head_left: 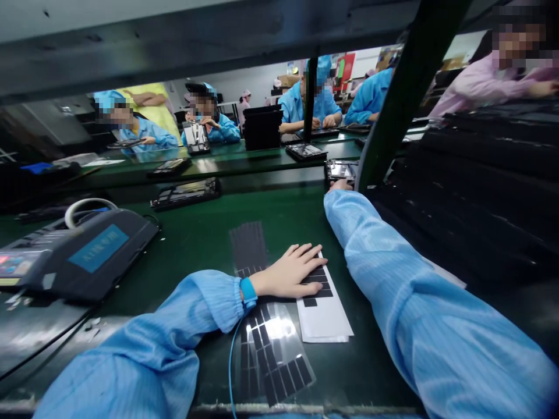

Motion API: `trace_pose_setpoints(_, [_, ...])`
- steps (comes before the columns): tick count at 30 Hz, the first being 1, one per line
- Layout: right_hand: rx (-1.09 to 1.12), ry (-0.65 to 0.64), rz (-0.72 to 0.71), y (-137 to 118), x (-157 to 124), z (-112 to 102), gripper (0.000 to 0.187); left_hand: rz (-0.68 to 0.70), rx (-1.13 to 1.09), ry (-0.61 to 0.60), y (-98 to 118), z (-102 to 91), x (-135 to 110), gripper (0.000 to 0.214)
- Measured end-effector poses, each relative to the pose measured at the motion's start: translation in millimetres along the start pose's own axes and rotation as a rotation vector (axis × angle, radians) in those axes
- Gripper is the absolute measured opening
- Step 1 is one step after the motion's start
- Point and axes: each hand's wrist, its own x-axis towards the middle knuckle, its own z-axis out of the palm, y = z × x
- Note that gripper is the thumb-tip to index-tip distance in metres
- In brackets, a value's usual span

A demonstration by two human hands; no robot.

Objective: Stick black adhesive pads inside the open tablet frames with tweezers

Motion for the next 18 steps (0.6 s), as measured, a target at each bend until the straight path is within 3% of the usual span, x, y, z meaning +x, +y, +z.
trace_pose_setpoints(3, [0.368,0.095,0.355,-3,12,5,0.033,0.003,-0.011,-0.017,-1,-1.0,1,0.061])
trace_pose_setpoints(6, [0.668,0.148,0.557,-18,16,8,0.030,-0.001,-0.023,-0.054,-2,-3.0,3,0.060])
trace_pose_setpoints(12, [1.096,0.083,0.695,-67,-16,11,0.028,-0.011,-0.010,-0.096,-2,-8.4,5,0.061])
trace_pose_setpoints(18, [1.279,-0.173,0.679,-81,-106,-14,0.014,-0.074,0.028,-0.128,-1,-14.9,-9,0.061])
